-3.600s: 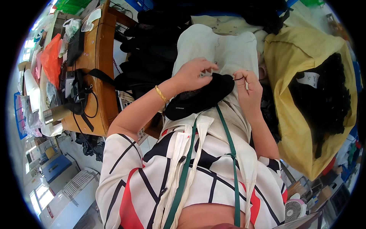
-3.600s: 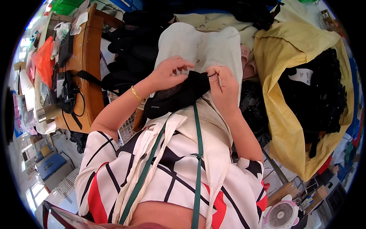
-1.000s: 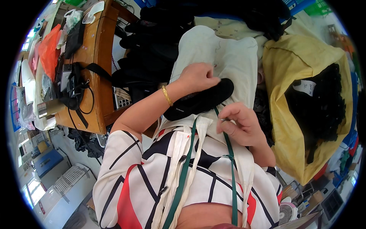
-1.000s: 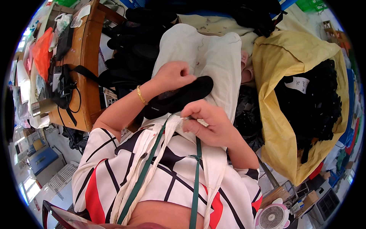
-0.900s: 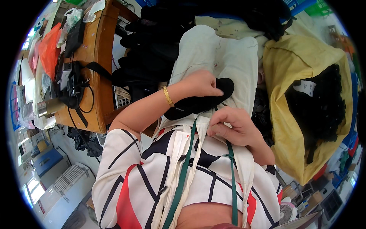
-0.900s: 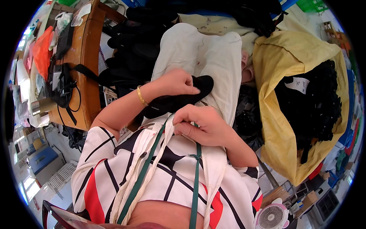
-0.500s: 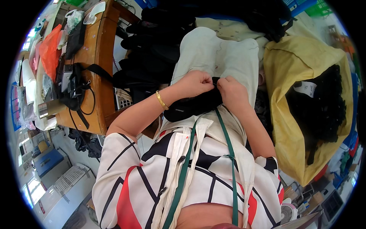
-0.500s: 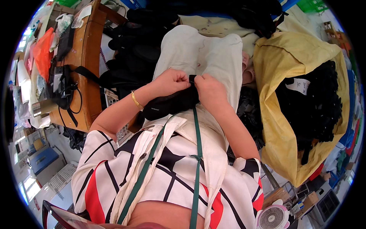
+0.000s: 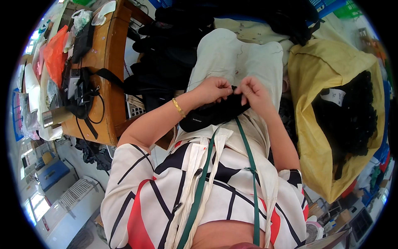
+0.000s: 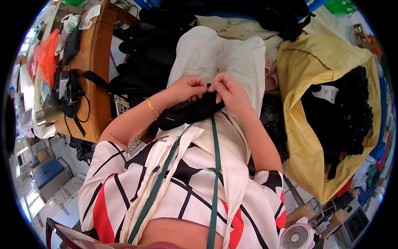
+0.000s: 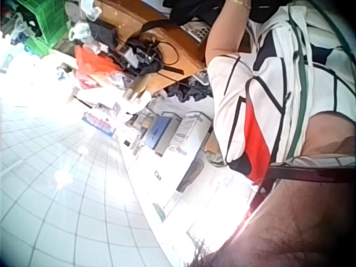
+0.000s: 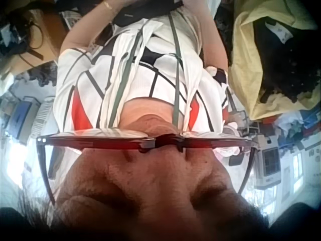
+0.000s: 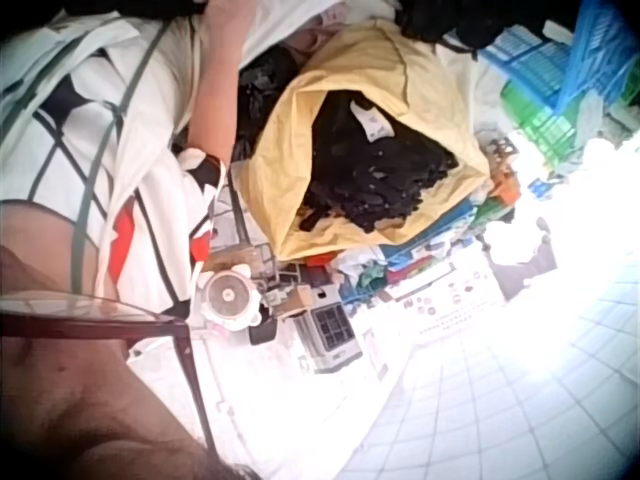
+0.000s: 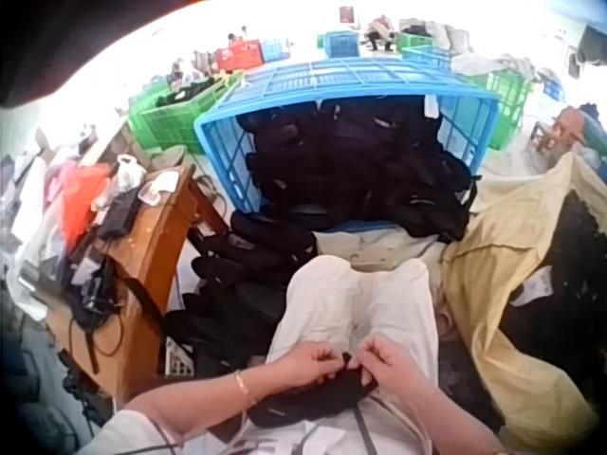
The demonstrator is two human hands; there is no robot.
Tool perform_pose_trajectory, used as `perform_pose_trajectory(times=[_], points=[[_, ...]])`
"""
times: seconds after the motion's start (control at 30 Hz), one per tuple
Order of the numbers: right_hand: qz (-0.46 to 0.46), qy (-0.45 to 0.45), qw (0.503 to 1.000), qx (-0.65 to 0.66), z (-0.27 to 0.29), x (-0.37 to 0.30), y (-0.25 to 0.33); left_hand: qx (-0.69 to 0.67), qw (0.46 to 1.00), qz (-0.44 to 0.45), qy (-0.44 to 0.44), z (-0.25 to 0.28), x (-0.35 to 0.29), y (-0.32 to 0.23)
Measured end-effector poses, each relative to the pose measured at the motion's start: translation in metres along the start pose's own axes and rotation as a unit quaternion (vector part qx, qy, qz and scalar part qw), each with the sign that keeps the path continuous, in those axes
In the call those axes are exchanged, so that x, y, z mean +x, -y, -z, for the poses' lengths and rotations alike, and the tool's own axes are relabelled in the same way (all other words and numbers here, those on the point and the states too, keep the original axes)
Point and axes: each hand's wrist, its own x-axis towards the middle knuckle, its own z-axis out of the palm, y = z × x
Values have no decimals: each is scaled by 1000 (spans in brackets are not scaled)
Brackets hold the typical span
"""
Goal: The person sits on the floor and hand-sews black slip-on shoes using a needle and thread. They repeatedly pull the thread through the shoe material, adjust the shoe position, and occasionally pick up additional shoes from a nearby pile to continue stitching.
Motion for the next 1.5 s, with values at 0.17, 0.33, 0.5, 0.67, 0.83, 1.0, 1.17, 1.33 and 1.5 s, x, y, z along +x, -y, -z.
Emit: perform_pose_trajectory(times=[0.17,0.33,0.5,0.67,0.83,1.0,1.17,1.33,1.5], points=[[122,-102,925,-345,19,-3,0,67,991,-118,-11,-3,-9,9],[142,-120,903,-388,18,-7,-5,347,858,-354,-132,-16,-13,1],[120,-110,954,-252,15,-16,4,494,782,-352,-146,-13,2,-5],[160,-102,955,-227,-5,-18,32,517,792,-306,-113,-16,11,-7],[188,-112,955,-202,2,-10,36,505,741,-419,-144,-23,6,-7],[216,-157,958,-106,17,-27,109,493,757,-403,-147,-27,9,3],[247,-225,834,-439,28,-45,89,374,866,-307,-126,-11,27,11],[-95,58,797,-593,-9,-63,55,206,944,-236,-104,-6,38,27],[-222,139,824,-502,-22,-56,31,141,966,-196,-97,-10,35,23]])
